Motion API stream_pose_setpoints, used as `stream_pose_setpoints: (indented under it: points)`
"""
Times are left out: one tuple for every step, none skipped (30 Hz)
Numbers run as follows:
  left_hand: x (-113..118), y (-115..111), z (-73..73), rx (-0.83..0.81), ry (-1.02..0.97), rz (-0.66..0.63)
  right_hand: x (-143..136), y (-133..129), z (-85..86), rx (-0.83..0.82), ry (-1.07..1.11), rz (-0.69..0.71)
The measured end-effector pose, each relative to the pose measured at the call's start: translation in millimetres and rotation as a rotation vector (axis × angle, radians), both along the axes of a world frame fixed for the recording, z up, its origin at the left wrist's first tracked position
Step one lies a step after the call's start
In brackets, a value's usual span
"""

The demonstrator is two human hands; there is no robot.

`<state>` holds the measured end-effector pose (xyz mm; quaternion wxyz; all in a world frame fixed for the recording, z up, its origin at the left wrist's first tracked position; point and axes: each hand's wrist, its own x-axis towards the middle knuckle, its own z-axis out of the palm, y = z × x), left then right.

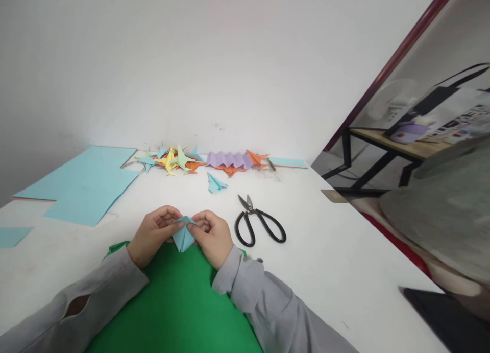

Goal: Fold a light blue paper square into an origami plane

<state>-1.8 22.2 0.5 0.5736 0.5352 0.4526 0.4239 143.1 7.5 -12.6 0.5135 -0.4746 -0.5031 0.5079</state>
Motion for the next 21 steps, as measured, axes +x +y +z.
stream_pose_setpoints:
  points:
    - [-0.1, -0.1, 0.1, 0.003, -0.003, 0.001, 0.1, -0.3, 0.4, -0.001, -0.003, 0.009]
    - [-0.1, -0.1, 0.3, 0.005, -0.003, -0.001, 0.2, -0.6, 0.7, -0.001, -0.003, 0.015]
    - [0.0, -0.1, 0.5, 0.006, -0.001, -0.007, 0.3, -0.7, 1.0, 0.003, -0.001, 0.017]
    - [0.2, -0.1, 0.7, 0.005, 0.004, -0.016, 0.4, -0.8, 1.1, 0.011, -0.003, 0.014]
    - [0.5, -0.1, 0.8, 0.005, 0.011, -0.025, 0.4, -0.8, 1.0, 0.020, -0.010, 0.005]
    - [0.9, 0.1, 0.7, 0.005, 0.018, -0.032, 0.5, -0.7, 0.6, 0.030, -0.024, -0.005]
    - [1.3, 0.3, 0.3, 0.009, 0.022, -0.036, 0.6, -0.5, 0.1, 0.038, -0.041, -0.014]
    - [1.7, 0.5, -0.3, 0.017, 0.021, -0.036, 0.7, -0.2, -0.6, 0.044, -0.061, -0.021]
    - [2.1, 0.9, -1.1, 0.032, 0.016, -0.032, 0.8, 0.1, -1.4, 0.050, -0.082, -0.026]
    - [2.5, 1.2, -2.1, 0.050, 0.009, -0.032, 1.0, 0.3, -2.1, 0.058, -0.103, -0.029]
    - [2.9, 1.6, -3.2, 0.069, 0.001, -0.039, 1.2, 0.6, -2.7, 0.073, -0.123, -0.034]
    - [3.1, 1.9, -4.3, 0.085, -0.007, -0.054, 1.4, 0.8, -3.0, 0.099, -0.140, -0.041]
    - [3.3, 2.3, -5.2, 0.097, -0.012, -0.075, 1.7, 0.9, -3.0, 0.134, -0.155, -0.049]
    - [3.3, 2.6, -6.0, 0.103, -0.015, -0.099, 1.9, 0.8, -2.8, 0.173, -0.170, -0.056]
    - [3.2, 2.9, -6.5, 0.104, -0.012, -0.120, 2.0, 0.6, -2.5, 0.214, -0.183, -0.057]
    - [2.8, 3.2, -6.8, 0.103, -0.005, -0.133, 2.1, 0.2, -2.0, 0.253, -0.196, -0.054]
    - [2.3, 3.5, -7.0, 0.106, 0.006, -0.142, 2.1, -0.4, -1.5, 0.286, -0.208, -0.048]
    - [1.7, 3.7, -7.1, 0.111, 0.023, -0.153, 2.0, -1.0, -1.0, 0.314, -0.217, -0.040]
    - [1.0, 4.0, -7.1, 0.123, 0.045, -0.167, 1.9, -1.8, -0.6, 0.336, -0.226, -0.031]
    - [0.3, 4.3, -7.2, 0.142, 0.072, -0.182, 1.8, -2.5, -0.2, 0.354, -0.235, -0.022]
    - [-0.5, 4.5, -7.3, 0.165, 0.101, -0.197, 1.7, -3.2, 0.1, 0.371, -0.247, -0.013]
